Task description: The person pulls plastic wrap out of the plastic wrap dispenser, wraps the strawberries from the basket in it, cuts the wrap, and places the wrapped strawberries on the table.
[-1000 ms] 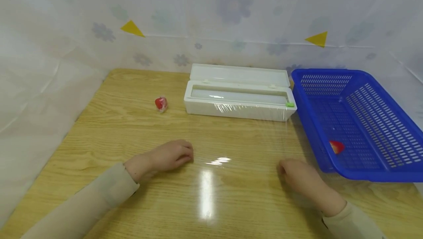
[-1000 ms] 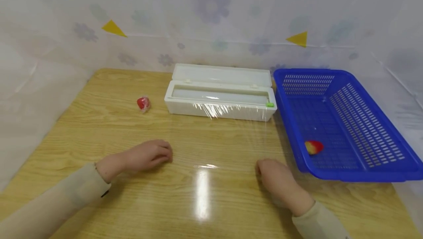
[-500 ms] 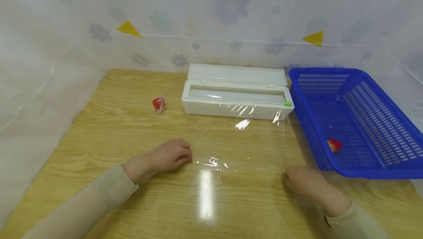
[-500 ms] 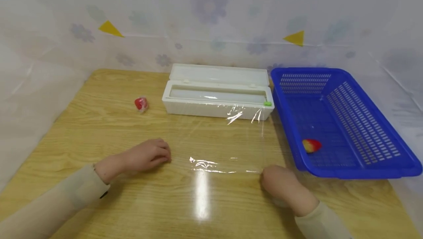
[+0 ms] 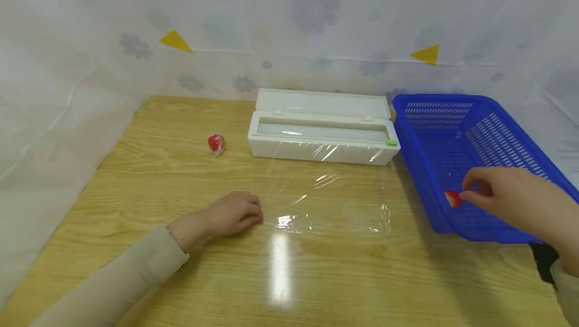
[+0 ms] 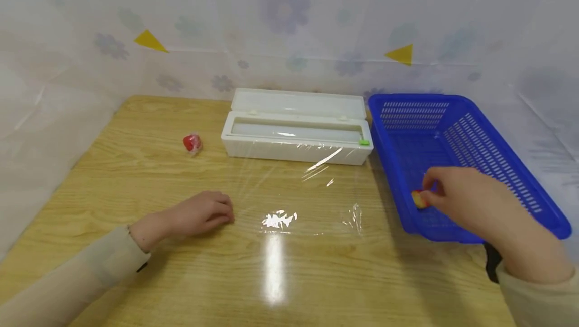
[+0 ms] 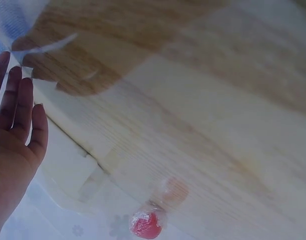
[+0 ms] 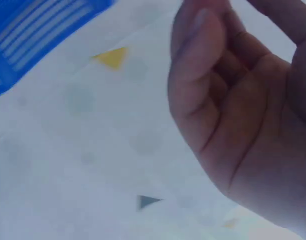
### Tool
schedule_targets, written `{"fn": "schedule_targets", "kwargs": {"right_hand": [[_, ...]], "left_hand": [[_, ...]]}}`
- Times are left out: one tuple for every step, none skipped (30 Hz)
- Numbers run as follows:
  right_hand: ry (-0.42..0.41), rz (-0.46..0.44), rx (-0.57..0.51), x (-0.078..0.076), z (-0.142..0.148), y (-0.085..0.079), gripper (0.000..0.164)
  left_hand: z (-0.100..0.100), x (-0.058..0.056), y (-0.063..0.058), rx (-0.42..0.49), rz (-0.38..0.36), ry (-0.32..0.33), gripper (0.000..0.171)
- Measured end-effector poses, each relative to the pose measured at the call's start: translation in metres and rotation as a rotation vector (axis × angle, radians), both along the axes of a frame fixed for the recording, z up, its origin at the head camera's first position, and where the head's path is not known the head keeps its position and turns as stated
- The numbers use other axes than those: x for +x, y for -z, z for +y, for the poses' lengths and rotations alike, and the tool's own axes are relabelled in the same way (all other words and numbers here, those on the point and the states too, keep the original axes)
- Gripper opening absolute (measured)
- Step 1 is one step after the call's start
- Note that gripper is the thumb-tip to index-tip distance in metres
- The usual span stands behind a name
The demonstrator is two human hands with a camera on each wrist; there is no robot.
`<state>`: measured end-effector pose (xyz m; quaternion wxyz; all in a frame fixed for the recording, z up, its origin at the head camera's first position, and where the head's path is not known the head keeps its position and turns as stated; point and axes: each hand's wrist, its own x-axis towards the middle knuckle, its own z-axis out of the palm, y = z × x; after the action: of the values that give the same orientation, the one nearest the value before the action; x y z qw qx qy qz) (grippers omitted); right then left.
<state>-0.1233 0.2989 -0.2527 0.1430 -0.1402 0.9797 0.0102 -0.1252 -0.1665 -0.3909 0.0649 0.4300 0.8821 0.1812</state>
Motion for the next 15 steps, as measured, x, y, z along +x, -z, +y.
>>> {"fn": "schedule_targets", "kwargs": {"right_hand": [[0.003, -0.007, 0.013, -0.010, 0.010, -0.001, 0.020], [-0.002, -0.019, 0.024, -0.019, 0.019, 0.000, 0.023], [-0.012, -0.038, 0.036, -0.027, 0.027, 0.002, 0.027], [-0.032, -0.051, 0.039, -0.035, 0.034, 0.007, 0.031], [-0.053, -0.065, 0.033, -0.041, 0.039, 0.012, 0.034], [-0.076, -0.082, 0.025, -0.047, 0.044, 0.019, 0.037], [-0.105, -0.092, 0.006, -0.051, 0.047, 0.026, 0.039], [-0.129, -0.102, -0.008, -0.055, 0.048, 0.034, 0.042], [-0.147, -0.114, -0.017, -0.058, 0.049, 0.040, 0.046], [-0.164, -0.117, -0.030, -0.060, 0.049, 0.046, 0.049], [-0.177, -0.114, -0.043, -0.061, 0.049, 0.053, 0.051], [-0.182, -0.121, -0.050, -0.063, 0.049, 0.058, 0.053], [-0.179, -0.127, -0.060, -0.065, 0.049, 0.063, 0.055], [-0.168, -0.140, -0.066, -0.066, 0.049, 0.067, 0.056], [-0.165, -0.145, -0.067, -0.067, 0.050, 0.069, 0.055]], "left_hand": [[0.000, 0.000, 0.000, -0.002, -0.008, -0.004, 0.011], [-0.001, 0.000, 0.000, -0.001, -0.013, -0.006, 0.011], [-0.001, 0.000, -0.001, 0.000, -0.016, -0.007, 0.011], [-0.001, 0.000, 0.000, 0.002, -0.017, -0.007, 0.011], [-0.001, 0.000, -0.001, 0.002, -0.021, -0.009, 0.011], [-0.001, 0.000, -0.001, -0.001, -0.029, -0.012, 0.011], [-0.001, 0.000, -0.001, -0.002, -0.031, -0.015, 0.011], [-0.001, 0.000, -0.001, 0.000, -0.030, -0.015, 0.011], [-0.001, 0.000, -0.001, -0.001, -0.033, -0.015, 0.011], [-0.001, 0.000, -0.001, -0.001, -0.036, -0.017, 0.011], [-0.001, 0.000, 0.000, -0.001, -0.039, -0.018, 0.012], [-0.001, 0.000, 0.000, 0.000, -0.039, -0.016, 0.012], [-0.001, 0.000, 0.001, 0.000, -0.040, -0.015, 0.012], [-0.001, 0.000, 0.001, 0.001, -0.042, -0.014, 0.012], [0.000, -0.001, 0.001, -0.001, -0.046, -0.013, 0.012]]}}
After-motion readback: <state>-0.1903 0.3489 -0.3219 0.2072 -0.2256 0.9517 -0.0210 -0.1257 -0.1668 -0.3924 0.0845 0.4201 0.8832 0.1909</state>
